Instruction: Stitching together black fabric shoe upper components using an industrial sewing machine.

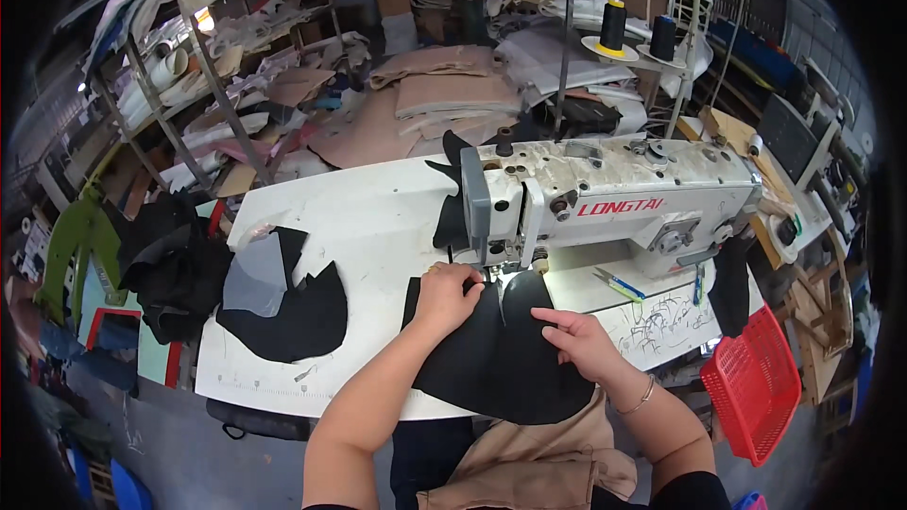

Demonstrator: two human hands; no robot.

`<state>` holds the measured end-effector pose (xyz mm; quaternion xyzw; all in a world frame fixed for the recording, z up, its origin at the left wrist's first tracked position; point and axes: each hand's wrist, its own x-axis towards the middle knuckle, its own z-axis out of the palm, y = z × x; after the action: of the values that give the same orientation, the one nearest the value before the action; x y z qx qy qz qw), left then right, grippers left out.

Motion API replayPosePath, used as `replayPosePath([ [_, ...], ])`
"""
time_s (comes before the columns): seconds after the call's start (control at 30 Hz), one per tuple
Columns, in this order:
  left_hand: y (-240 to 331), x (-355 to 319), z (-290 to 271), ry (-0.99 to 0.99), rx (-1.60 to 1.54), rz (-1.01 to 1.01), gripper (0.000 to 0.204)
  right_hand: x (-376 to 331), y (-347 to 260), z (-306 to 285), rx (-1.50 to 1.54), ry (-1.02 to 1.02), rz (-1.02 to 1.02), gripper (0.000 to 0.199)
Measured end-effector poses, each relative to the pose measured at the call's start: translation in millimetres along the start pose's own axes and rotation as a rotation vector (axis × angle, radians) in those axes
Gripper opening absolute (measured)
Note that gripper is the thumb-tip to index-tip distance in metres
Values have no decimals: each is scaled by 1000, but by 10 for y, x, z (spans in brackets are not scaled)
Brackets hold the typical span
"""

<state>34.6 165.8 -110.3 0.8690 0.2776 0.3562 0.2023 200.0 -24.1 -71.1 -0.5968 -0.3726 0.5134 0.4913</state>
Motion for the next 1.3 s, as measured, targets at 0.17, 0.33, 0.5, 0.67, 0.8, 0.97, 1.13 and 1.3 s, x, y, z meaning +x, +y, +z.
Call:
replayPosePath([
  [0.17,-7,-10,-6,0,22,2,11,-6,-20,47,51,47,-15,32],
  [0.33,14,-2,-21,3,14,-5,11,-14,32,62,13,45,-40,32],
  [0.5,13,7,-18,-5,5,-16,11,48,153,46,-54,59,32,33],
  [0.67,0,10,2,10,7,-20,11,108,90,52,-156,91,21,33],
  [0.8,33,17,-18,3,5,-31,11,145,68,44,-181,104,20,33],
  [0.97,30,19,-10,-7,19,-30,10,191,175,5,-101,107,29,32],
  [1.13,26,21,-13,-3,22,-30,10,178,129,22,-133,93,33,33],
  [1.3,24,42,-9,-5,22,-17,10,196,125,13,-155,79,32,33],
])
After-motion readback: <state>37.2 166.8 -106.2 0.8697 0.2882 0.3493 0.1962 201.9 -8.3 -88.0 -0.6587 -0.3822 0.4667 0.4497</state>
